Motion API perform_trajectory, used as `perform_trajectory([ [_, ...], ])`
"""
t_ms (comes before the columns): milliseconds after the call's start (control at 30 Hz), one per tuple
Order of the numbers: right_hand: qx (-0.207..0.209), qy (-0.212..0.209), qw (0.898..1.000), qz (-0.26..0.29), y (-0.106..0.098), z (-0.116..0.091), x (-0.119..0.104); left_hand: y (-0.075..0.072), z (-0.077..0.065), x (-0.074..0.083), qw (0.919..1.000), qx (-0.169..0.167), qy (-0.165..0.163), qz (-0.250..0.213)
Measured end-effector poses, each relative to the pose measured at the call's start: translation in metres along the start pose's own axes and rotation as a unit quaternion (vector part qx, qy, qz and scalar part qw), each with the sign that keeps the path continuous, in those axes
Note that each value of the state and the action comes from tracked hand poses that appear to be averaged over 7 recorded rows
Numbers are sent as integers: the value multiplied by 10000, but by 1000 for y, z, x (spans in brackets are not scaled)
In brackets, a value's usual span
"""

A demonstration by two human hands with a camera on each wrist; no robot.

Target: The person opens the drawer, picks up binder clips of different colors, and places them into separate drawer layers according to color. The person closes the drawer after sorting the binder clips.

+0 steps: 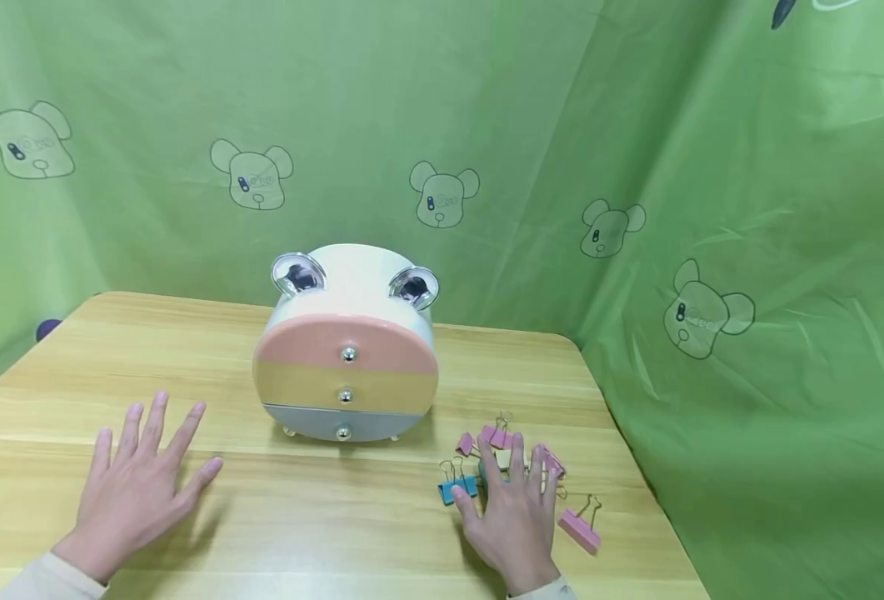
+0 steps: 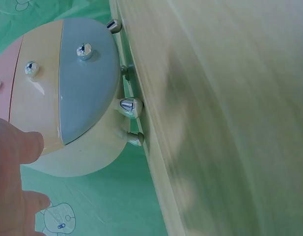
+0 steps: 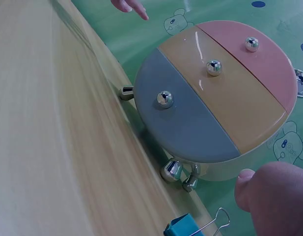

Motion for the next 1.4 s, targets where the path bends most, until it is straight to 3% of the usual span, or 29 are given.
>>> perform_trajectory([
  [767,244,-241,9986,394,-25,11,-5,-10,7,2,10000,-91,12,35],
  [1233,543,-523,9964,396,-43,19,-18,-24,16,2,10000,39,84,-31],
  [1400,862,-708,9927,449,-54,20,-24,-30,22,6,9999,71,144,-11],
])
Point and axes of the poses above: each hand's wrist, its own z-axis towards the middle knuckle, its own y-axis out of the palm, x = y × z, the point moved 10 cm from there along z, towards the middle knuckle, and after that the axes turned 10 degrees about -x, right-handed, at the moved point
